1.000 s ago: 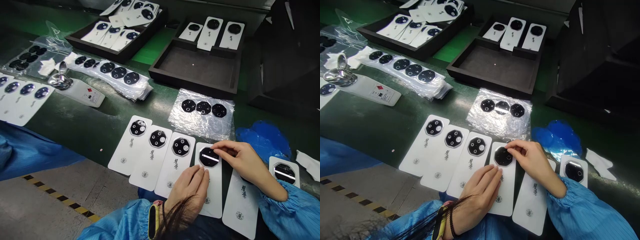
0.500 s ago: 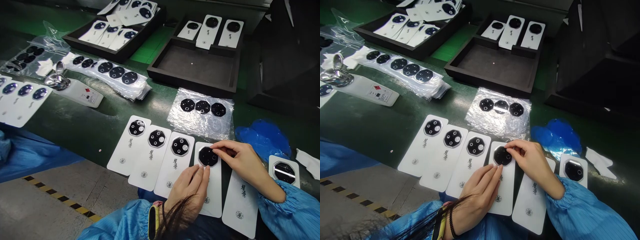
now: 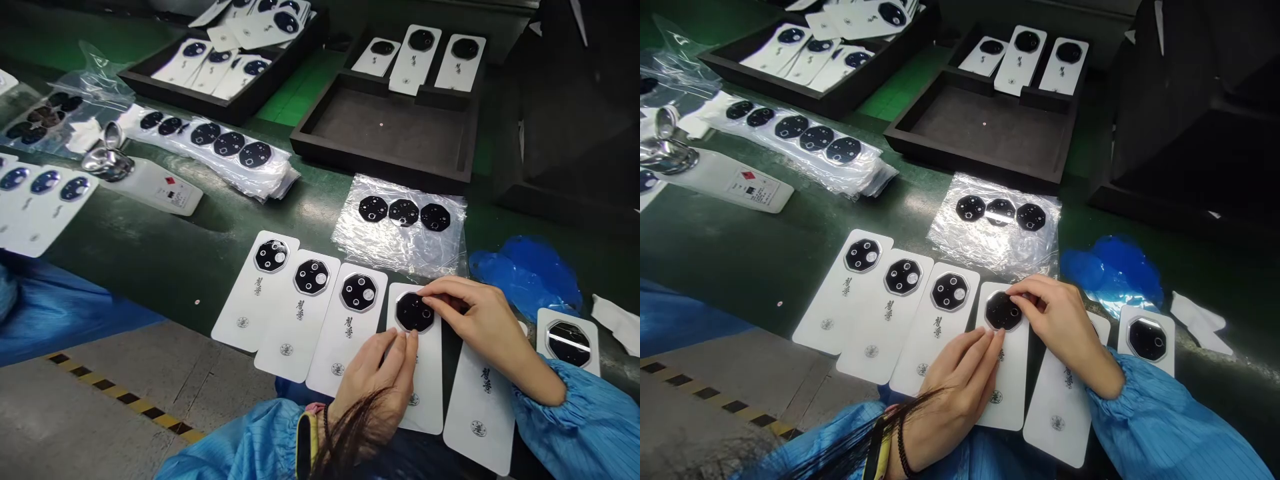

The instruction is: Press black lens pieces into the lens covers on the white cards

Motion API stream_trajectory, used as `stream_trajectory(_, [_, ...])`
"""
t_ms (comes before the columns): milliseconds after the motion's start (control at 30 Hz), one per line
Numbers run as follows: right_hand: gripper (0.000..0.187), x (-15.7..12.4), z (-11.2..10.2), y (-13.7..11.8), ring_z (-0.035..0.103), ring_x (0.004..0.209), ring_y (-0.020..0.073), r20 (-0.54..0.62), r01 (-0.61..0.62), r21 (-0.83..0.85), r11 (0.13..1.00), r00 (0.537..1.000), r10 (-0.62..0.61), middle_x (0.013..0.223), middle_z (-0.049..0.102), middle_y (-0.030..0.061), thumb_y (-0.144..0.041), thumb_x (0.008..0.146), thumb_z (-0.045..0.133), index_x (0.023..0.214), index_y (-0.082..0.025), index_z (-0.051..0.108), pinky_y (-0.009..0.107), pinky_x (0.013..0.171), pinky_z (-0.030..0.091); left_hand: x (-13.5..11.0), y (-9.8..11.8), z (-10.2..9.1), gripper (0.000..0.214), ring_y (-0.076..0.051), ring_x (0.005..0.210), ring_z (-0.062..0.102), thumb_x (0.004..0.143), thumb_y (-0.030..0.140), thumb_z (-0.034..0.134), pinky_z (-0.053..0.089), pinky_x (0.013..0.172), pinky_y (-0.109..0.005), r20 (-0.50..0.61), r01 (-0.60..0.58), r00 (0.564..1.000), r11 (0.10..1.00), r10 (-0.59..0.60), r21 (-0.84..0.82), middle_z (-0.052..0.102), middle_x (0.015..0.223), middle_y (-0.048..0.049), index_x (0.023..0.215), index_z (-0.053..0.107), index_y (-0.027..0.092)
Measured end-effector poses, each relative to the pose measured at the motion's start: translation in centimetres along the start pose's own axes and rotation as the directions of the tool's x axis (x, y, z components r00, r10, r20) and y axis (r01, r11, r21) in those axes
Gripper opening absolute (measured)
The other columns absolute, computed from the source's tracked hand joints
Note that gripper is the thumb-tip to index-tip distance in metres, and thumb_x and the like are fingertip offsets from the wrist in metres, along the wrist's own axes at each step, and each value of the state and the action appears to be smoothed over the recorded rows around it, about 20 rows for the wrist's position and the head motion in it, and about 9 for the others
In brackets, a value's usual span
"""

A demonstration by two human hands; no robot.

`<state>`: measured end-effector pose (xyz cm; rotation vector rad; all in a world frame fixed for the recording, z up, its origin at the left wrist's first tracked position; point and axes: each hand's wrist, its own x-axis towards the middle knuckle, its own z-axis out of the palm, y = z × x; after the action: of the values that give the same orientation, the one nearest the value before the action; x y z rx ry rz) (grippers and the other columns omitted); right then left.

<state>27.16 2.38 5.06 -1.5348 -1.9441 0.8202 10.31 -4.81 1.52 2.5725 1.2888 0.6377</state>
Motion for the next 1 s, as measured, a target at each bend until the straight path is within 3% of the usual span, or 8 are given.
stream_trajectory(300, [0.019, -0.1, 0.3, -0.1, 0.065, 0.066, 0.0151, -0.02, 0.039, -0.06, 0.997, 0.999, -0.041, 0.075, 0.072, 0.0029, -0.019, 0.079, 0.052, 0.072, -0.02, 0.069, 0.023, 0.057, 0.052, 0.4, 0.2, -0.2, 0.041, -0.018, 0.084, 0.071, 0.092, 0.001, 0.024, 0.062, 0.074, -0.024, -0.105, -0.015, 0.994, 0.997, 0.023, 0.074, 0.074, 0.091, -0.0067, 0.103, 0.063, 0.005])
stream_trajectory(700, [0.019, 0.0, 0.2, -0.5, 0.065, 0.067, 0.0172, 0.012, -0.008, -0.062, 0.998, 1.0, 0.009, 0.076, 0.07, 0.0023, -0.021, 0.078, 0.049, 0.071, -0.024, 0.066, 0.027, 0.057, 0.052, 0.2, 0.2, 0.0, 0.036, -0.02, 0.088, 0.069, 0.09, 0.002, 0.033, 0.062, 0.078, -0.028, -0.091, -0.024, 0.995, 0.997, 0.031, 0.075, 0.074, 0.094, -0.0073, 0.107, 0.064, 0.009])
stream_trajectory(833, [0.015, -0.1, -0.2, -0.8, 0.061, 0.058, 0.0142, 0.026, -0.047, 0.006, 0.999, 0.999, 0.047, 0.074, 0.07, 0.0014, -0.024, 0.078, 0.051, 0.072, -0.023, 0.065, 0.024, 0.049, 0.049, 0.2, 0.2, -0.3, 0.034, -0.02, 0.089, 0.069, 0.089, 0.0, 0.035, 0.062, 0.078, -0.027, -0.069, -0.026, 0.997, 0.998, 0.031, 0.064, 0.073, 0.096, -0.0086, 0.108, 0.062, 0.005])
stream_trajectory(1000, [0.014, 0.1, -0.6, -1.0, 0.06, 0.055, 0.0149, 0.096, -0.154, 0.065, 0.986, 0.984, 0.148, 0.066, 0.07, -0.0007, -0.027, 0.076, 0.051, 0.071, -0.024, 0.064, 0.026, 0.051, 0.049, 0.2, 0.2, -0.1, 0.039, -0.018, 0.086, 0.07, 0.093, 0.002, 0.026, 0.061, 0.079, -0.024, -0.077, -0.01, 0.997, 0.999, 0.013, 0.042, 0.074, 0.094, -0.0084, 0.104, 0.063, 0.005])
